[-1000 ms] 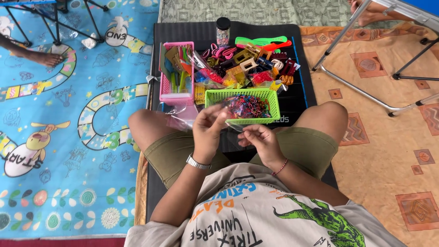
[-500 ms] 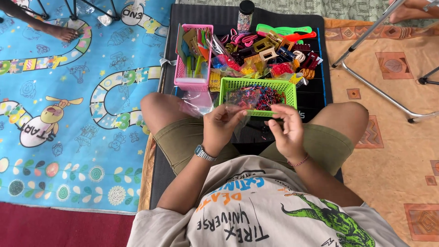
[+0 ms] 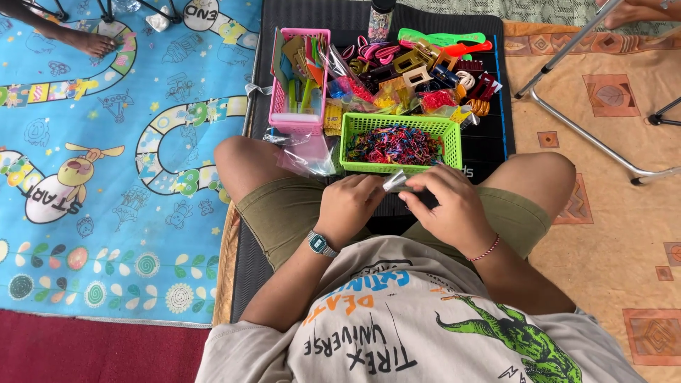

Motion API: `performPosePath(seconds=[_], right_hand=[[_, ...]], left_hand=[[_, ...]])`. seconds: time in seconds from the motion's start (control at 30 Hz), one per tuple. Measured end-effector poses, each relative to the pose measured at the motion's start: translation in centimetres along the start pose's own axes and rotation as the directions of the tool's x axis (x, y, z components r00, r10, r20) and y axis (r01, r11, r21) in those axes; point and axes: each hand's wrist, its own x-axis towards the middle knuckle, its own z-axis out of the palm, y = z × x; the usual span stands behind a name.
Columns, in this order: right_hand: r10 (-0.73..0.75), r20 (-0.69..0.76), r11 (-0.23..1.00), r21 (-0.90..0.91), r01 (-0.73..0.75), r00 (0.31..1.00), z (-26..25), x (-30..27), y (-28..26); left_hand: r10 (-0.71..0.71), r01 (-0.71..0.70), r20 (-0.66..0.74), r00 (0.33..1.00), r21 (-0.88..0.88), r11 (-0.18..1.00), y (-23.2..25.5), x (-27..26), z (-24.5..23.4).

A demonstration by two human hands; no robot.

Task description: Sorting small colorful hair elastics from a basket into small plastic bags while sitting on the floor.

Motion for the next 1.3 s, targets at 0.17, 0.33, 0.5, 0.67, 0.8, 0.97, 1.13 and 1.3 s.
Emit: performPosePath(seconds=[0.17,0.33,0.5,0.67,0.8,0.97,1.13,1.3], right_hand=[[0.119,0.202,0.985,0.100,-0.142,0.972,-0.6,-0.8,-0.2],[0.143,0.305,0.941,0.254,-0.225,0.942,-0.6,-1.7,0.6],[0.341,0.259,0.803,0.419,-0.423,0.904,-0.1,-3.7,3.7],[0.472,0.287,0.563,0.630,-0.535,0.834,0.3,-5.1,5.7],[0.467,0.317,0.457,0.713,-0.532,0.825,0.4,-4.8,5.6],[0.359,0.291,0.557,0.696,-0.454,0.887,-0.1,-4.4,6.1],[0.043,0.320,0.793,0.565,-0.228,0.946,-0.5,-3.3,3.2],[-0.085,0.368,0.918,0.390,-0.071,0.926,-0.3,-2.5,0.6]], left_hand=[[0.055,-0.050,0.118,0.992,-0.044,0.998,-0.1,-1.0,0.6],[0.093,-0.055,0.267,0.959,-0.144,0.988,0.3,-0.3,-0.7],[-0.039,0.184,0.397,0.917,-0.334,0.924,0.3,0.1,-3.8],[-0.198,0.340,0.286,0.938,-0.636,0.693,-2.0,-1.4,-3.2],[-0.266,0.334,0.212,0.941,-0.714,0.615,-2.3,-1.0,-3.5],[-0.212,0.264,0.180,0.961,-0.831,0.490,-4.2,-1.5,-1.9],[-0.204,0.455,0.407,0.891,-0.801,0.390,-4.6,-1.0,-2.1],[-0.029,0.612,0.669,0.743,-0.661,0.434,-4.2,-1.8,-0.4]])
